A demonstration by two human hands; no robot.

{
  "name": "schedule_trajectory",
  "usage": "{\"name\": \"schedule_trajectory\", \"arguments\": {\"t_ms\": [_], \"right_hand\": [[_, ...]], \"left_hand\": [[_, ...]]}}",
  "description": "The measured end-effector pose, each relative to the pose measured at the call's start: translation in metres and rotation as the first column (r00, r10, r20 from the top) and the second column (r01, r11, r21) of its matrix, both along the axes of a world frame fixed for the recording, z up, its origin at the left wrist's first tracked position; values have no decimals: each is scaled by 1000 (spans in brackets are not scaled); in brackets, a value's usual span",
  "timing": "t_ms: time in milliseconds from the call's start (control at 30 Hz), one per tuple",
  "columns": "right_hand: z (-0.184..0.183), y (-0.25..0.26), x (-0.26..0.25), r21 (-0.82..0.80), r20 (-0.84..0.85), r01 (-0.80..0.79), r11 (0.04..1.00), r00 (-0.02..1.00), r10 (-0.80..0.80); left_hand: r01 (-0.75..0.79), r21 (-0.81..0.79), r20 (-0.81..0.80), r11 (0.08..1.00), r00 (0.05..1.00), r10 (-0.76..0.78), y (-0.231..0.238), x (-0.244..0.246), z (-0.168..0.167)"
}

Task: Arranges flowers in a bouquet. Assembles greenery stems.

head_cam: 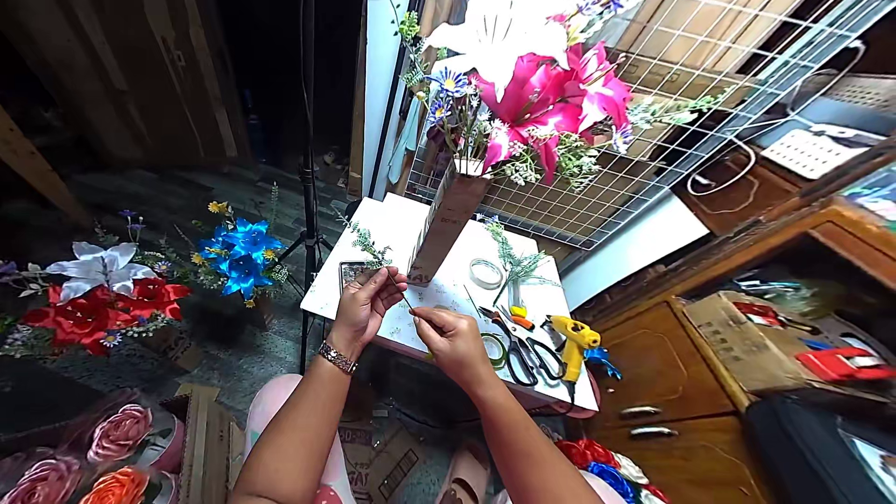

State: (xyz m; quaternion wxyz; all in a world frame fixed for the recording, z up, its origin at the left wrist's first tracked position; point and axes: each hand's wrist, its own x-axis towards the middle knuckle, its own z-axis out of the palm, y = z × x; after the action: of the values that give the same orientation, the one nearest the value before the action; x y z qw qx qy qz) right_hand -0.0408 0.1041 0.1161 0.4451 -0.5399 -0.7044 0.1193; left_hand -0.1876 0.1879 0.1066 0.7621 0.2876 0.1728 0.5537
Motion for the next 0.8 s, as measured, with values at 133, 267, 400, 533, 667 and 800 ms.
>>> {"name": "schedule_trajectory", "arguments": {"t_ms": [133, 267, 400, 533, 667, 800], "right_hand": [[1, -4, -4, -56, -75, -18, 998, 997, 14], [-3, -6, -3, -162, -366, -180, 970, 924, 111], [-12, -8, -5, -156, -621, -310, 938, 769, 150], [-27, -10, -8, -159, -621, -229, 960, 780, 83], [-34, -5, -10, -157, -564, -139, 978, 825, 26], [-38, -3, -10, -158, -560, -122, 980, 828, 13]], "left_hand": [[-38, 84, -38, 996, 998, 41, -2, 3, -3], [-32, 185, -57, 982, 997, 43, -3, 2, -6], [4, 230, -39, 973, 999, 5, -4, 3, -7], [18, 207, -109, 978, 994, 5, -4, 7, -10], [-6, 194, -183, 981, 982, 43, -5, 12, -4], [-29, 169, -159, 985, 986, 56, -7, 16, -2]]}}
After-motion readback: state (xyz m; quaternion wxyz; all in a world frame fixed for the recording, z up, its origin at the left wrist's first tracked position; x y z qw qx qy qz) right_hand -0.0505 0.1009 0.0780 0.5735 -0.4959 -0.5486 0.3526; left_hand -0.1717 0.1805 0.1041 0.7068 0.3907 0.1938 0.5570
